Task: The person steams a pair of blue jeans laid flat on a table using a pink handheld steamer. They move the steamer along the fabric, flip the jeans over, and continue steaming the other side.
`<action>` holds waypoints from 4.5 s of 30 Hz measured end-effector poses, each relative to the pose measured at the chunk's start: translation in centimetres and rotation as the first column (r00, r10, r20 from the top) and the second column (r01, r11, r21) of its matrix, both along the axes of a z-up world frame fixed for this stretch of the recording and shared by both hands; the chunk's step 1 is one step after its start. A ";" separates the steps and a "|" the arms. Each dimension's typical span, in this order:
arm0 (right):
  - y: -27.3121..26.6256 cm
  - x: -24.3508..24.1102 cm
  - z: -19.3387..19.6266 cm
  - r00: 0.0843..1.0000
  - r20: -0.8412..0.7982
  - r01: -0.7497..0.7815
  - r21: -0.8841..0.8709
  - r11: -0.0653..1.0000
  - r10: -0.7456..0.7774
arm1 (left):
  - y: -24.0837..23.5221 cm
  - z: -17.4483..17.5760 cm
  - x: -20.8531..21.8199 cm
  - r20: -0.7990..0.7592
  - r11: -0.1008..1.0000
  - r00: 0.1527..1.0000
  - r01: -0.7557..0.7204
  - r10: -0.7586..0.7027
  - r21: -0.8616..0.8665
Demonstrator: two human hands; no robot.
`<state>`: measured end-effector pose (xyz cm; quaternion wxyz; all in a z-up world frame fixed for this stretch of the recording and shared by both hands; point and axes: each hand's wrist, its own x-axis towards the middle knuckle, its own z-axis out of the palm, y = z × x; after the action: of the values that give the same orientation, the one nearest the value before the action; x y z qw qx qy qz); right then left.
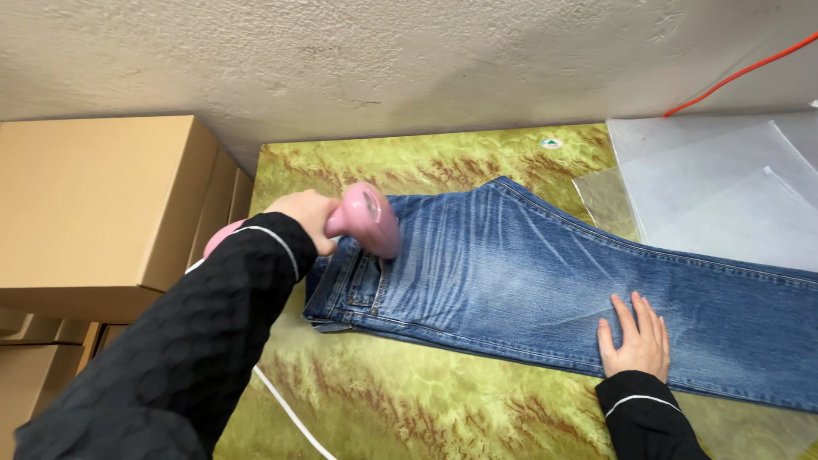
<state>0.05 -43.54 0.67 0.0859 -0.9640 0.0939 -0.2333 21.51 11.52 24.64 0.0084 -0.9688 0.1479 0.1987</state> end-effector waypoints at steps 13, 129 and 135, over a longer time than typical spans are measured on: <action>1.4 1.3 0.5 0.989 -0.117 0.090 -0.002 0.996 -0.089 | 7.9 -0.7 -6.0 0.062 0.861 0.867 -0.499 0.495 0.104; -44.0 -16.2 7.0 0.900 -0.110 0.211 0.957 0.201 -0.421 | -93.9 -8.3 -19.4 -0.432 0.959 0.870 0.138 -0.237 -0.249; -45.0 -16.5 -0.8 0.815 -0.396 0.526 0.199 0.827 -0.423 | -92.9 -5.3 -18.2 -0.147 0.894 0.890 0.401 -0.432 -0.199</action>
<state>-16.49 -88.56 -0.10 0.1518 -0.9097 0.3813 -0.0632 3.32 -81.42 19.34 -0.0422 -0.8886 0.3685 0.2698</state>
